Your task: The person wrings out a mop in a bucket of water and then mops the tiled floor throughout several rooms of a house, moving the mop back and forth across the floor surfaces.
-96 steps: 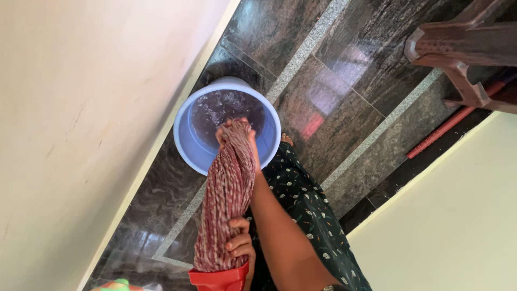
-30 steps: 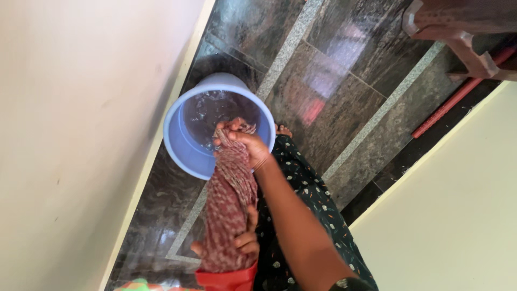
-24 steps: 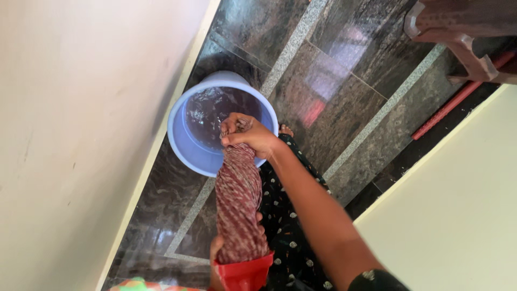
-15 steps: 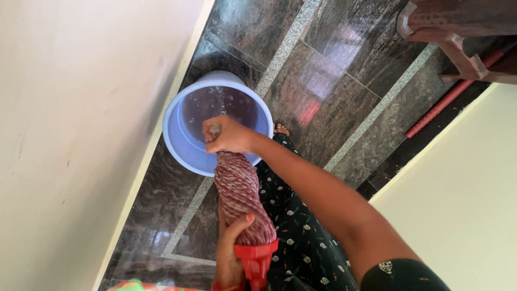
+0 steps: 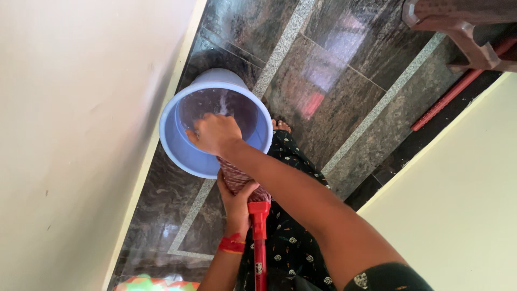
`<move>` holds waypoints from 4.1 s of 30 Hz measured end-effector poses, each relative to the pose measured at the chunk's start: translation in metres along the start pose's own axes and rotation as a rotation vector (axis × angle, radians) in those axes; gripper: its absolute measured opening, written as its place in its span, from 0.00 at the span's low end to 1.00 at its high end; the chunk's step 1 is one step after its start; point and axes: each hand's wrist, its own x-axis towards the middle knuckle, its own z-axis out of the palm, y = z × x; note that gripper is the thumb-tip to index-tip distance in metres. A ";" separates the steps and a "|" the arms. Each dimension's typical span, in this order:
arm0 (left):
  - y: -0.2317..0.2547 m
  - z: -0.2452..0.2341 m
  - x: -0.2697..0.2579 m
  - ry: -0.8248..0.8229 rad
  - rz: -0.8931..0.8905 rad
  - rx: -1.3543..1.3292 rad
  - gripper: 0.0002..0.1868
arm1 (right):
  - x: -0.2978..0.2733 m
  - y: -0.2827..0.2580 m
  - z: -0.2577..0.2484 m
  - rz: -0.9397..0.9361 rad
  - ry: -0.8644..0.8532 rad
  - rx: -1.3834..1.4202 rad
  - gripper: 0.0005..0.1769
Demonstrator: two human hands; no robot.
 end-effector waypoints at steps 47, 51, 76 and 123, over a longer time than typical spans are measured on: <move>0.016 -0.096 -0.022 -0.551 -0.479 -0.794 0.46 | -0.005 0.133 0.027 0.344 -0.344 1.814 0.48; -0.034 -0.117 -0.009 -0.635 -0.489 -0.907 0.48 | -0.035 0.115 0.076 0.249 -0.325 2.167 0.67; 0.074 -0.047 -0.147 -0.119 -0.796 -0.418 0.38 | -0.075 0.011 -0.079 0.173 -0.692 1.286 0.39; 0.027 -0.057 -0.050 -0.668 -0.442 -1.102 0.70 | -0.062 0.053 -0.025 0.488 0.041 2.054 0.14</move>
